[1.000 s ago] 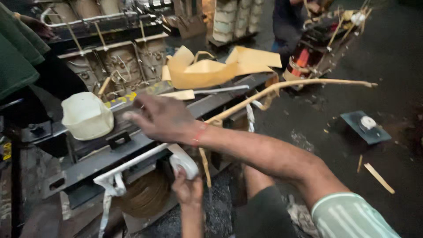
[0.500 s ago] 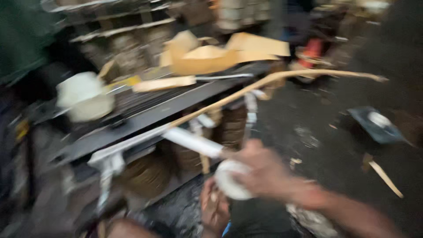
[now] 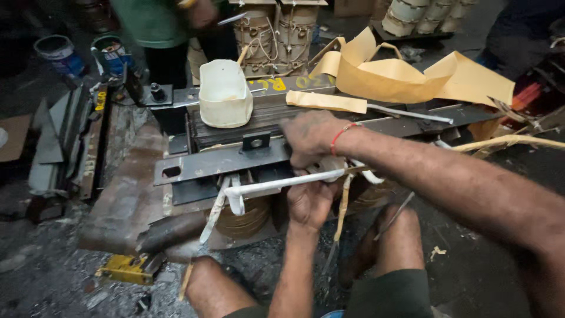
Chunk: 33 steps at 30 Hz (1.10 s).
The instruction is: The person sits on the floor and wraps white tape around a long cable or rod clamped to a low bench. They repeatedly pull tape from a roll and wind it along the length of the cable, adjusting the roll and tension as they work.
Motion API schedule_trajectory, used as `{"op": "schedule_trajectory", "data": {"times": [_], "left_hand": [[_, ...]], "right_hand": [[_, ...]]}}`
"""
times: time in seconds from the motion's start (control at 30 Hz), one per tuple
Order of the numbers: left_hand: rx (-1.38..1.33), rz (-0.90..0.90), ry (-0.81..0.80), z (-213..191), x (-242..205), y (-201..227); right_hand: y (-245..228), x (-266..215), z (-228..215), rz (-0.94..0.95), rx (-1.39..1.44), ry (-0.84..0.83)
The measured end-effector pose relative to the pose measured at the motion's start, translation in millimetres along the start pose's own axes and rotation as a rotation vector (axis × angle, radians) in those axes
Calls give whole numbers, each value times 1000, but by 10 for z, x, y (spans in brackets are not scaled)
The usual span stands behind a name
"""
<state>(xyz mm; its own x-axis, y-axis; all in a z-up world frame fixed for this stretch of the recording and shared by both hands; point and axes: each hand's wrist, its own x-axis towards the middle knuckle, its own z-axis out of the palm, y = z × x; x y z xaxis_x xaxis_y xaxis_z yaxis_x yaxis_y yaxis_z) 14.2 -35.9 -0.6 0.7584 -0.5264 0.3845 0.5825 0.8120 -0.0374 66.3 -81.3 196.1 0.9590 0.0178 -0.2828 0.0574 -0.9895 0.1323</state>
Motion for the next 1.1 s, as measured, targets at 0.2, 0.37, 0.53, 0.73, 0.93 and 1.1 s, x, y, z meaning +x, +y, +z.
{"op": "schedule_trajectory", "data": {"times": [0.2,0.37,0.53,0.73,0.93,1.1], "left_hand": [[131,85,237,-68,-419,-383],[-99,-11,350,4,-1181,-921],[168,-92,285,245,-1689,-1297],[380,111,-18,432,-1481,-822],[339,2,192,184,-320,-101],[16,-25,113,155,-35,-124]], "right_hand": [[164,-813,98,-205,357,699],[71,-1868,894,-285,160,1232],[142,-2240,1656,96,564,582],[591,-3014,890,-38,678,558],[642,-1150,-493,-130,482,636],[105,18,-97,-44,-39,-85]]}}
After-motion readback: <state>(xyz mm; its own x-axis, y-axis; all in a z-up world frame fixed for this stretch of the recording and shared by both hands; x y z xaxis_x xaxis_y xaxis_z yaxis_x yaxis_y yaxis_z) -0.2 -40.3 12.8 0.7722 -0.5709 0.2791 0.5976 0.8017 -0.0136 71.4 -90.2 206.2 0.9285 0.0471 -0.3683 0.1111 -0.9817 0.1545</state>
